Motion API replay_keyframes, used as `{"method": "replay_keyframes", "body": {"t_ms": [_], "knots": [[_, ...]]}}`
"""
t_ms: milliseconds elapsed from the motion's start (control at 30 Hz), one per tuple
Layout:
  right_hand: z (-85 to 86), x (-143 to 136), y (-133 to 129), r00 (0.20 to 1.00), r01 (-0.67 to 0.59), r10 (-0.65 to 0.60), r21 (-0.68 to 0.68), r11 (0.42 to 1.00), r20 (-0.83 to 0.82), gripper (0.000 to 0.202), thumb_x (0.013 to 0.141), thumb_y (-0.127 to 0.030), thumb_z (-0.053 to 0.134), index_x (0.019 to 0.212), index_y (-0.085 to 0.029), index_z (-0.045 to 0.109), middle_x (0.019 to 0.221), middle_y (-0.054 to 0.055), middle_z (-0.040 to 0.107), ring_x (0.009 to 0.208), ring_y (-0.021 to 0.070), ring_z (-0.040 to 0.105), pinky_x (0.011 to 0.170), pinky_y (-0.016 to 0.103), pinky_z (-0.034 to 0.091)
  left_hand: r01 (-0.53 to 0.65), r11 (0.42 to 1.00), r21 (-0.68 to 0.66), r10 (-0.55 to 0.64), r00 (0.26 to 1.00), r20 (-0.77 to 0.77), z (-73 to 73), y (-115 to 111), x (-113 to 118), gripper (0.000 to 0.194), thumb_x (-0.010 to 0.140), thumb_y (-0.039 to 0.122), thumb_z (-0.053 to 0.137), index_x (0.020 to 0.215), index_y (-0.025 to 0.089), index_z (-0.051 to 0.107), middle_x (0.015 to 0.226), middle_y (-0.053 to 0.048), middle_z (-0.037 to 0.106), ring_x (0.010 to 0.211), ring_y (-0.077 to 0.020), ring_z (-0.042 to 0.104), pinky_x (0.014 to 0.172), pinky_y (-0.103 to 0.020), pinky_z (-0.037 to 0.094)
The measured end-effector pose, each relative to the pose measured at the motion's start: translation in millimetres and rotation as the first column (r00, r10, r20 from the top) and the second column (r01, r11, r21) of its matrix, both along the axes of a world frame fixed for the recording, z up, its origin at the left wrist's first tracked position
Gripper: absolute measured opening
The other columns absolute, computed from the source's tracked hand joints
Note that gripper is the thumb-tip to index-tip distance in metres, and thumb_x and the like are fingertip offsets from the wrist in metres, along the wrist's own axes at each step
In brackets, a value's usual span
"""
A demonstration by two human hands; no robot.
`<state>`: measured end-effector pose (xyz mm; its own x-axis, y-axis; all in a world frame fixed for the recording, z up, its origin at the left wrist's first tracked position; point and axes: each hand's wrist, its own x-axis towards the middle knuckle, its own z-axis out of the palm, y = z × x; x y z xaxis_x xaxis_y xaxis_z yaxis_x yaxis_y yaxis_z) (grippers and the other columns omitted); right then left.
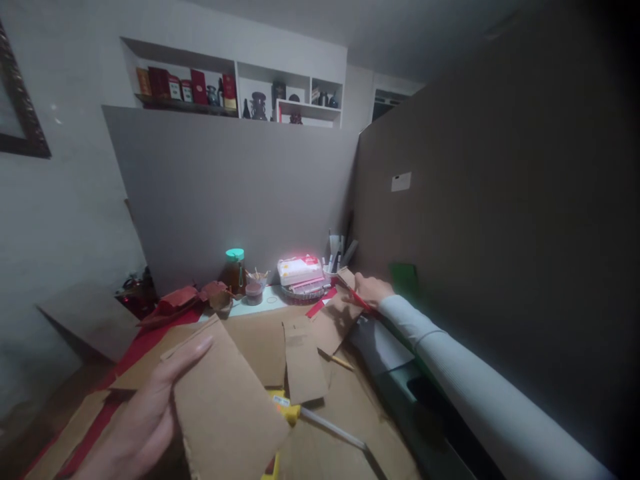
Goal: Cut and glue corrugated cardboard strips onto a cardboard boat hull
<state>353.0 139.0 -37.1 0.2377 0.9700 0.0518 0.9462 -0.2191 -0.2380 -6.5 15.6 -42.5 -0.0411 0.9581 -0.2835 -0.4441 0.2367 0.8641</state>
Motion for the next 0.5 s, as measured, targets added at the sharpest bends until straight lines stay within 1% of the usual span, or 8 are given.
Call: {"method": "replay_keyframes", "body": {"t_ms": [67, 133, 200, 233, 300, 367, 433, 500], "knots": [[-2.7, 5.4, 4.4, 0.999, -0.03, 0.031, -0.048, 0.998, 0.013, 0.032, 0.095, -0.033, 0.061, 0.123, -0.017, 0.058, 0.123, 0.009, 0.062, 0.104, 0.0236, 0.064, 0.087, 0.045, 0.054, -0.018, 1.0, 0.013, 0.018, 1.0, -0.016, -2.4, 5.2, -8.2, 0.031, 0.075, 0.017, 0.072, 0.107, 0.019, 0.072, 0.092, -0.005, 0.081, 0.067, -0.0206, 0.073, 0.062, -0.029, 0.061], [-4.1, 9.4, 7.2, 0.998, -0.062, 0.062, -0.072, 0.995, -0.001, 0.032, 0.095, -0.032, 0.061, 0.123, -0.017, 0.059, 0.123, 0.009, 0.062, 0.103, 0.0233, 0.064, 0.086, 0.045, 0.055, 0.001, 1.0, -0.002, -0.001, 1.0, -0.016, -7.5, 9.1, -13.6, 0.037, 0.075, 0.022, 0.073, 0.111, 0.023, 0.071, 0.101, -0.005, 0.079, 0.08, -0.0258, 0.074, 0.068, -0.035, 0.061], [-4.3, 11.7, 8.4, 0.995, -0.095, 0.093, -0.057, 0.994, -0.043, 0.033, 0.095, -0.032, 0.061, 0.124, -0.017, 0.058, 0.123, 0.009, 0.062, 0.103, 0.0236, 0.064, 0.087, 0.045, 0.055, 0.043, 0.999, -0.022, -0.044, 0.999, -0.023, -12.5, 11.1, -15.8, 0.042, 0.074, 0.028, 0.075, 0.116, 0.025, 0.07, 0.105, -0.008, 0.079, 0.091, -0.0316, 0.073, 0.074, -0.041, 0.06], [-4.2, 12.2, 8.4, 0.991, -0.111, 0.109, -0.036, 0.993, -0.073, 0.034, 0.095, -0.032, 0.061, 0.125, -0.017, 0.057, 0.124, 0.009, 0.061, 0.104, 0.0239, 0.064, 0.087, 0.045, 0.054, 0.053, 0.998, -0.035, -0.054, 0.998, -0.03, -14.3, 11.5, -15.8, 0.043, 0.074, 0.03, 0.075, 0.117, 0.025, 0.07, 0.103, -0.008, 0.079, 0.092, -0.0331, 0.072, 0.075, -0.042, 0.059], [-4.3, 12.3, 7.7, 0.98, -0.135, 0.137, 0.019, 0.991, -0.148, 0.035, 0.095, -0.032, 0.061, 0.126, -0.018, 0.056, 0.127, 0.009, 0.06, 0.106, 0.0246, 0.063, 0.088, 0.046, 0.054, 0.039, 0.997, -0.06, -0.041, 0.998, -0.04, -15.9, 11.5, -14.7, 0.045, 0.075, 0.028, 0.074, 0.119, 0.025, 0.069, 0.099, -0.009, 0.079, 0.089, -0.033, 0.072, 0.074, -0.043, 0.059], [-5.8, 11.0, 7.0, 0.961, -0.142, 0.152, 0.06, 0.988, -0.229, 0.035, 0.095, -0.032, 0.06, 0.126, -0.018, 0.056, 0.127, 0.009, 0.06, 0.106, 0.0245, 0.063, 0.088, 0.046, 0.054, 0.006, 0.997, -0.076, -0.009, 0.999, -0.039, -15.8, 11.1, -13.8, 0.045, 0.075, 0.023, 0.072, 0.12, 0.024, 0.068, 0.094, -0.008, 0.079, 0.08, -0.03, 0.072, 0.071, -0.042, 0.059], [-9.4, 7.7, 6.6, 0.937, -0.145, 0.157, 0.064, 0.987, -0.311, 0.032, 0.095, -0.033, 0.06, 0.123, -0.017, 0.058, 0.123, 0.008, 0.062, 0.103, 0.024, 0.064, 0.086, 0.044, 0.055, 0.018, 0.995, -0.103, -0.02, 1.0, -0.017, -15.5, 10.8, -14.0, 0.045, 0.075, 0.022, 0.072, 0.12, 0.02, 0.068, 0.091, -0.009, 0.08, 0.072, -0.0286, 0.072, 0.069, -0.042, 0.059], [-13.5, 3.0, 5.6, 0.907, -0.154, 0.16, 0.045, 0.987, -0.389, 0.03, 0.095, -0.033, 0.06, 0.12, -0.016, 0.06, 0.119, 0.008, 0.063, 0.099, 0.0228, 0.065, 0.083, 0.042, 0.056, 0.056, 0.988, -0.144, -0.054, 0.998, 0.017, -15.2, 10.3, -15.0, 0.047, 0.075, 0.024, 0.072, 0.121, 0.016, 0.067, 0.087, -0.012, 0.08, 0.069, -0.0304, 0.072, 0.069, -0.045, 0.059]]}}
